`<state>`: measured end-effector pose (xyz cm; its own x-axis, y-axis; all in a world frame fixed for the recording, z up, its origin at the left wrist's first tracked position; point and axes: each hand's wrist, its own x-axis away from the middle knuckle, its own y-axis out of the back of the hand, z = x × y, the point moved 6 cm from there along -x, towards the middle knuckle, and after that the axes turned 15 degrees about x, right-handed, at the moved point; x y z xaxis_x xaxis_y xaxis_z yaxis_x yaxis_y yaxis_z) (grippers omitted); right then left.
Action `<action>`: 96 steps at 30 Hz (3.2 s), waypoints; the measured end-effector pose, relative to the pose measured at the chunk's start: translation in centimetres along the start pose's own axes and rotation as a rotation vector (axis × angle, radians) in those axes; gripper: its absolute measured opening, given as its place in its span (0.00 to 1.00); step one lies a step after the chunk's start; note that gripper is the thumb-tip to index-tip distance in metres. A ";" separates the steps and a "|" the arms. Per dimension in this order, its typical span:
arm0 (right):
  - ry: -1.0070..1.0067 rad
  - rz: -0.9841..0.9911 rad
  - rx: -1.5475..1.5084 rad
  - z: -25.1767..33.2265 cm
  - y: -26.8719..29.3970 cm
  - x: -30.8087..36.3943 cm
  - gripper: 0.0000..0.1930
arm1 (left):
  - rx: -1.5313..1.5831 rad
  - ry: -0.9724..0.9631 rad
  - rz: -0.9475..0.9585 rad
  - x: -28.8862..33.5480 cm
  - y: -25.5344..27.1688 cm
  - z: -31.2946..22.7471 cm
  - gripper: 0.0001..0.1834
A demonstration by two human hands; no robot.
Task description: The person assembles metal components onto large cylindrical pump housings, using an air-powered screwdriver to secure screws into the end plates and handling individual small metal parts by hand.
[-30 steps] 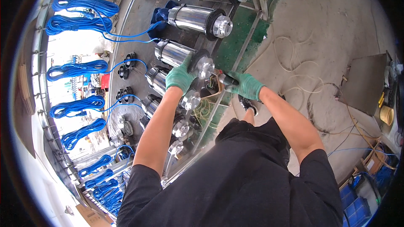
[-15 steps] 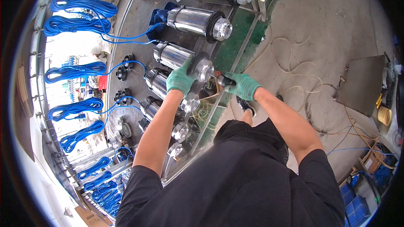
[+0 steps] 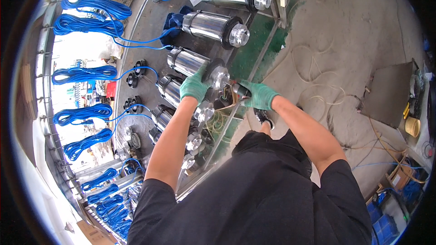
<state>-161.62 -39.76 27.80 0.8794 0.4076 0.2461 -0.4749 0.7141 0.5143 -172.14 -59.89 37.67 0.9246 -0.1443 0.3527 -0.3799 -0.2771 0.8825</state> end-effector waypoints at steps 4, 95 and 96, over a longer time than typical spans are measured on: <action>0.033 0.024 -0.123 -0.6 0.2 0.9 0.42 | -0.022 0.035 0.014 0.1 0.0 0.2 0.41; -0.035 -0.109 -0.192 -9.9 13.2 -0.9 0.38 | 0.414 -0.193 -0.222 -10.9 0.4 -7.6 0.27; -0.031 -0.127 -0.172 -10.2 13.3 -1.5 0.37 | 0.320 -0.146 -0.160 -11.3 0.5 -8.9 0.32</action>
<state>-169.57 -25.11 25.89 0.9317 0.2925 0.2153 -0.3571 0.8462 0.3956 -182.55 -49.95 36.88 0.9677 -0.2027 0.1500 -0.2426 -0.5860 0.7732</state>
